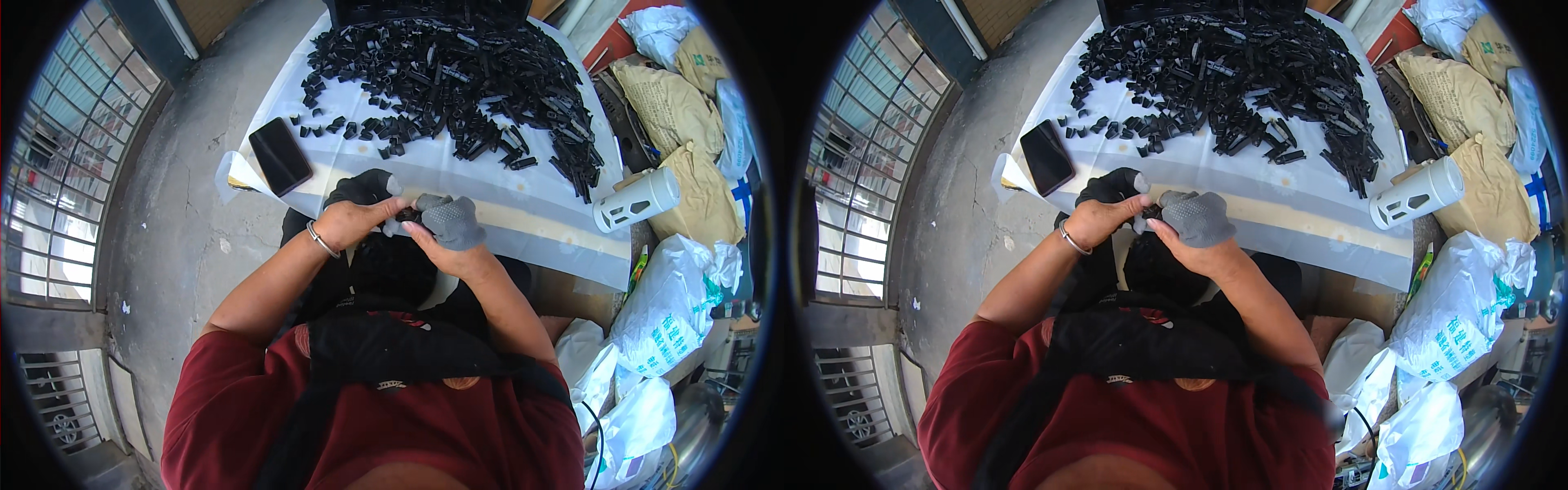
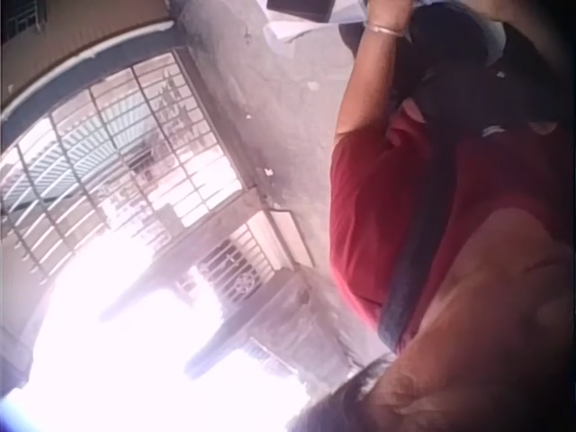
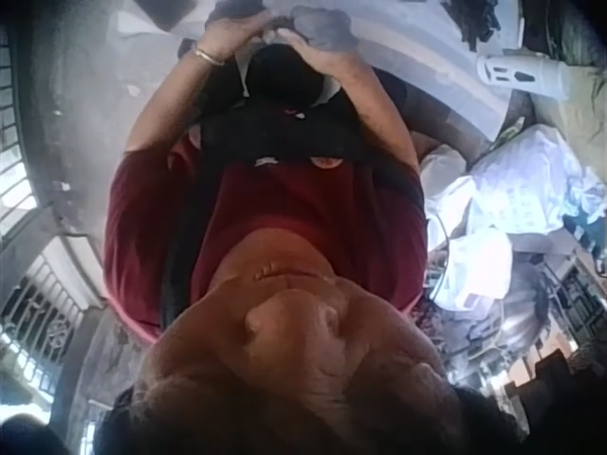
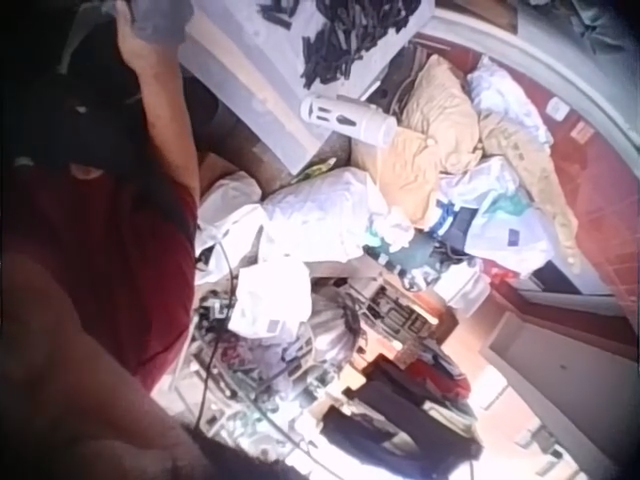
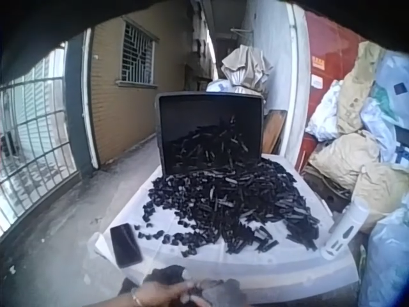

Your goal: Sorting and inspecting small black plastic components from a large pile into a container on a table.

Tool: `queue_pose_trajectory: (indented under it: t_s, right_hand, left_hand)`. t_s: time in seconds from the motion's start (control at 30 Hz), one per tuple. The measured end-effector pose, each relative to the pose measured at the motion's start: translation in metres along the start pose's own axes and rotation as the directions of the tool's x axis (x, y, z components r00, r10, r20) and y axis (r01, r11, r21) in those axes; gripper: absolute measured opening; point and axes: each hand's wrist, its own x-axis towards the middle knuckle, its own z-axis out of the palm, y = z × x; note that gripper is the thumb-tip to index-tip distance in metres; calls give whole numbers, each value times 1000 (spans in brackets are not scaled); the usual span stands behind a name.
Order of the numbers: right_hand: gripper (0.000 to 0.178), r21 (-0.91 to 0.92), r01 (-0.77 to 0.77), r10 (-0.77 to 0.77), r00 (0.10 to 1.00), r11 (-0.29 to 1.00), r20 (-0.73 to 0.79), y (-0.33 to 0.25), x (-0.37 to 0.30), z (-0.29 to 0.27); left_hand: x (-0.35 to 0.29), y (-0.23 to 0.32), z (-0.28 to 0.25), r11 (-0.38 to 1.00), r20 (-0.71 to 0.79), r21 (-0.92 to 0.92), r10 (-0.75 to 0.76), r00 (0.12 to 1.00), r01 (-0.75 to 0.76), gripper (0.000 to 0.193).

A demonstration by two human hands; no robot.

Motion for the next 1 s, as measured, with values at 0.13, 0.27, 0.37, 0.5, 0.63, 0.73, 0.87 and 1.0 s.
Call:
queue_pose_trajectory:
  t_s: [0.13,0.27,0.37,0.5,0.63,0.73,0.87,1.0]
  right_hand:
    - [19,-133,-24,18,999,991,-46,-8,-2,7]
    - [21,-181,-35,50,995,983,83,-11,-1,0]
    - [21,-145,6,1,999,989,44,-1,-3,-11]
    - [22,-160,-64,103,962,985,253,-2,-1,-24]
    - [19,-244,12,58,959,970,277,-7,3,-28]
    - [18,-275,35,38,966,961,254,-13,2,-21]
    - [21,-364,-25,119,964,931,237,-11,-11,3]
    - [28,-190,-78,148,911,979,386,-2,-5,-5]
  left_hand:
    - [-22,16,26,937,-44,-286,-222,974,200,48]
    - [-18,6,22,953,-50,-301,-42,998,25,45]
    - [-15,15,13,997,-68,-32,74,995,-77,43]
    - [-12,21,5,966,47,144,208,977,-213,39]
    - [-13,27,7,957,85,207,191,978,-204,38]
    - [-12,21,21,905,-35,238,372,928,-354,38]
    - [-14,24,30,873,-17,359,360,933,-330,32]
    - [-15,17,18,832,55,487,273,960,-264,32]
